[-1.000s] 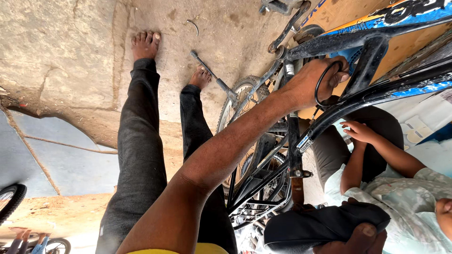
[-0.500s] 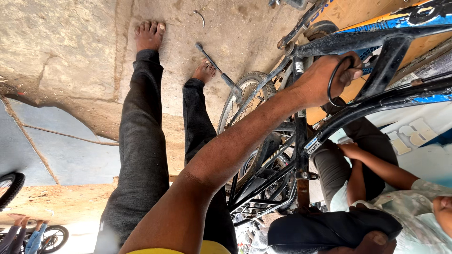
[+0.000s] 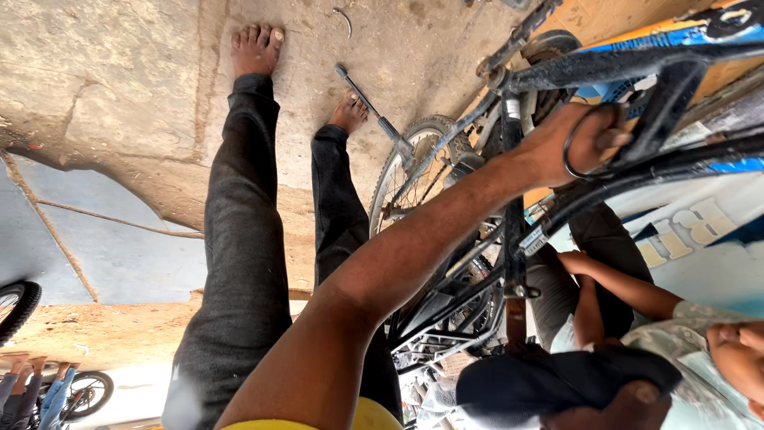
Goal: The person replaces and adjusts a brake cable on a bicycle using pliers and a screwdriver, pulling the cable through the housing and securing it to the brake lever and caliper.
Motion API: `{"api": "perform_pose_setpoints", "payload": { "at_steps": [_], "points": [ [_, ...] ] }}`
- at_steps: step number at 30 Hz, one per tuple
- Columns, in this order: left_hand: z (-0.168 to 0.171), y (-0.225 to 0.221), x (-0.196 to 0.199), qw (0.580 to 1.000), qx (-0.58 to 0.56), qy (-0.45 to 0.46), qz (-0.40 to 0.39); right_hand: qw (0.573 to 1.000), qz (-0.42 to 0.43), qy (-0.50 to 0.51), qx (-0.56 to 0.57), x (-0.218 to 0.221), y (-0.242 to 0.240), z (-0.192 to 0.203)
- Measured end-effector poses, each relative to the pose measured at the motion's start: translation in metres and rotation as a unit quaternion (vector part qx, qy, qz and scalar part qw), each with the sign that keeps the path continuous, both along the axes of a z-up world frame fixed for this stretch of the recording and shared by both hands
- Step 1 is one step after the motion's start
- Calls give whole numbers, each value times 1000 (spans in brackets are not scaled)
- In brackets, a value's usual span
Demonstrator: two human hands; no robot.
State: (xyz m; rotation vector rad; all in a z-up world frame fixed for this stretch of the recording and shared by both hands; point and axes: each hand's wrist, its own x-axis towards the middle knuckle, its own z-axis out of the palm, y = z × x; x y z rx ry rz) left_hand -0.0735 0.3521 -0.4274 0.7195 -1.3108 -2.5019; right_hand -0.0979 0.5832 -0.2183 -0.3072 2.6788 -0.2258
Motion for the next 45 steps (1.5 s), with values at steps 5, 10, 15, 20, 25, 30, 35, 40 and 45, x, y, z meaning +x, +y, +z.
{"api": "perform_pose_setpoints", "payload": {
  "at_steps": [5,10,15,20,25,30,35,40,45],
  "points": [
    [27,45,47,995,-47,-74,-56,978,-76,93,-173,36,-49,24],
    [52,47,88,955,77,-180,-225,967,-111,100,-208,124,-141,111],
    [73,78,134,984,-114,-138,25,973,-96,123,-172,125,-151,116],
    [41,55,118,966,180,-133,-128,965,-49,108,-236,123,-144,115],
    [38,53,116,946,245,-142,-157,970,-35,105,-218,122,-140,114],
    [43,73,126,982,-40,-133,-125,962,-40,88,-257,129,-136,113],
    [24,81,143,986,-134,-70,-66,969,-42,91,-226,139,-140,116],
    [-32,19,103,935,326,-112,82,968,-44,94,-227,141,-143,115],
    [-17,18,31,968,185,-164,38,968,-75,89,-223,141,-141,115]
  ]
}}
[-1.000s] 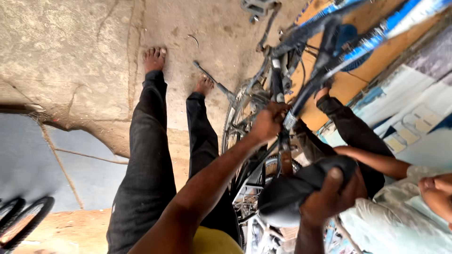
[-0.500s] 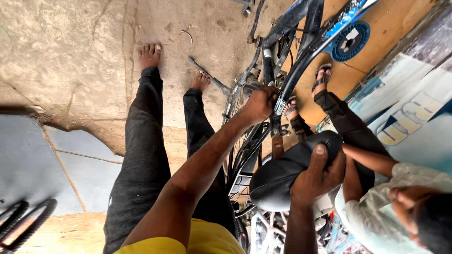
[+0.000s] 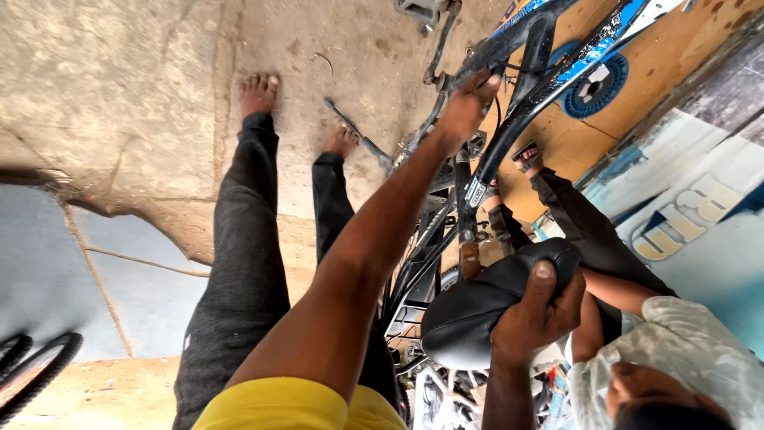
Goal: The person replaces and adjusts a brake cable on a bicycle using pliers and a screwdriver, pulling the cable through the housing and securing it to the brake lever and caliper.
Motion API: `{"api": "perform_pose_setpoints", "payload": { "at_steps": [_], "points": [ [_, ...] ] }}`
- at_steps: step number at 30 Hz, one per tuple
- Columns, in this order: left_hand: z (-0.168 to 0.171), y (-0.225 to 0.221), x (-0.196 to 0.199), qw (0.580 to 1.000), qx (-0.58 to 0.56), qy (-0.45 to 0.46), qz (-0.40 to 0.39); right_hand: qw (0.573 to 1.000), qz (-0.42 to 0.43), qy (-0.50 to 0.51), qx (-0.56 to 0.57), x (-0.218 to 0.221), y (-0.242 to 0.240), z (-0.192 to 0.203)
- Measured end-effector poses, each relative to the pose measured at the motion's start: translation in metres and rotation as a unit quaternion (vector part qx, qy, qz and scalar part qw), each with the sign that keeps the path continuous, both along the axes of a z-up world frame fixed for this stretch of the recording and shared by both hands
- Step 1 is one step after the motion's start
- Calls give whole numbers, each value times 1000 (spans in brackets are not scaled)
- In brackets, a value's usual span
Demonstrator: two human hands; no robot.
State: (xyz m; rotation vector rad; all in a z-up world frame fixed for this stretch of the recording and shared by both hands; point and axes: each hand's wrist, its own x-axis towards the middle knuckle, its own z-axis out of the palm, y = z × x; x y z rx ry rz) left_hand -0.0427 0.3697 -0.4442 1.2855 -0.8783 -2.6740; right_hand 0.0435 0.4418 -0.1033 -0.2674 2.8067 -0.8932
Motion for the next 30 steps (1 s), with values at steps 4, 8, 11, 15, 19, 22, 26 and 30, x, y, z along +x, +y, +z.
{"api": "perform_pose_setpoints", "payload": {
  "at_steps": [4,8,11,15,19,22,26,30],
  "points": [
    [3,15,-33,980,184,10,75,1000,-6,-12,-21,-2,-3,-1],
    [-15,10,-39,943,217,-70,243,997,-5,-33,-64,-3,-6,-1],
    [-23,14,-44,952,214,-27,216,997,-24,-43,-63,-3,-5,-1],
    [-8,36,-47,994,89,12,66,997,-37,-35,-53,-2,-5,-1],
    [-12,38,17,998,44,49,-3,999,-11,-16,-33,-1,0,-3],
    [-16,21,37,989,119,78,-46,999,-32,-12,1,-1,-3,-1],
    [-34,15,-33,999,36,2,26,998,-30,-36,-33,-1,5,4],
    [-26,13,-40,994,-39,28,-98,999,-13,-19,-34,-1,-1,-3]
  ]
}}
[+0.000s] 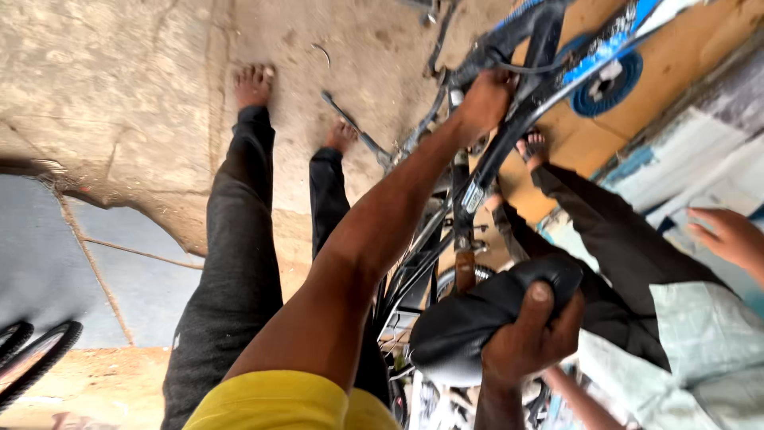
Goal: The person replaces and adjusts a brake cable on a bicycle using pliers and a screwdriver, pulling the cable through the housing and securing it to the brake lever and caliper.
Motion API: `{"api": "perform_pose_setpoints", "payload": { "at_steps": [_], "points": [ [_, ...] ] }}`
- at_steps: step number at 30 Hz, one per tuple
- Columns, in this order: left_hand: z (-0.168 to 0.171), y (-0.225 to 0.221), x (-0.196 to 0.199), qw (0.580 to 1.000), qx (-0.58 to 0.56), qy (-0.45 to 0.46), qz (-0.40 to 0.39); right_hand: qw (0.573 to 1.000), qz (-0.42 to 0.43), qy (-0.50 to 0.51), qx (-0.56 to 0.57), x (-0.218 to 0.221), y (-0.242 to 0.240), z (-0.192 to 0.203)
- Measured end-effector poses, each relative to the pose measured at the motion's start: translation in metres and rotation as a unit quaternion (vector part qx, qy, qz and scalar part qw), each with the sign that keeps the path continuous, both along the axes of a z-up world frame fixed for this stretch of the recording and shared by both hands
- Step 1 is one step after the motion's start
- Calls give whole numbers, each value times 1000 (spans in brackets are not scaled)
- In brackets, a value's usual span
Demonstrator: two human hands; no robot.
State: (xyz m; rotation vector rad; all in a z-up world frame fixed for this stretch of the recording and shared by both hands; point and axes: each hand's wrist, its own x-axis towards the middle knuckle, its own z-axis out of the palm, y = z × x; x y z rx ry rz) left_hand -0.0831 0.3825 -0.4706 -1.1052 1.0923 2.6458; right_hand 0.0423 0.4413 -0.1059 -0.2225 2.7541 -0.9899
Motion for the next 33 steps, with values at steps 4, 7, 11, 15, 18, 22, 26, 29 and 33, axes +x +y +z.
{"api": "perform_pose_setpoints", "payload": {
  "at_steps": [4,7,11,15,18,22,26,29,33],
  "points": [
    [21,4,29,998,29,57,-22,1000,18,8,-4,3,7,3],
    [27,-2,58,976,-89,77,-182,999,8,18,25,-1,4,0],
    [67,14,98,997,-52,43,-39,1000,14,-4,-21,-4,5,0],
    [125,35,153,984,-70,-161,-8,999,34,34,20,-5,7,-4],
    [131,42,173,986,-140,-80,-51,999,23,21,19,-4,8,-2],
    [114,31,170,964,-241,46,-105,999,42,15,-7,-4,7,-2],
    [96,35,187,921,-179,18,-346,1000,18,0,5,-3,12,-2],
    [79,43,229,932,-179,49,-312,999,43,28,-8,-7,7,-6],
    [72,47,209,984,-90,-49,-144,999,48,6,-3,-6,6,-5]
  ]
}}
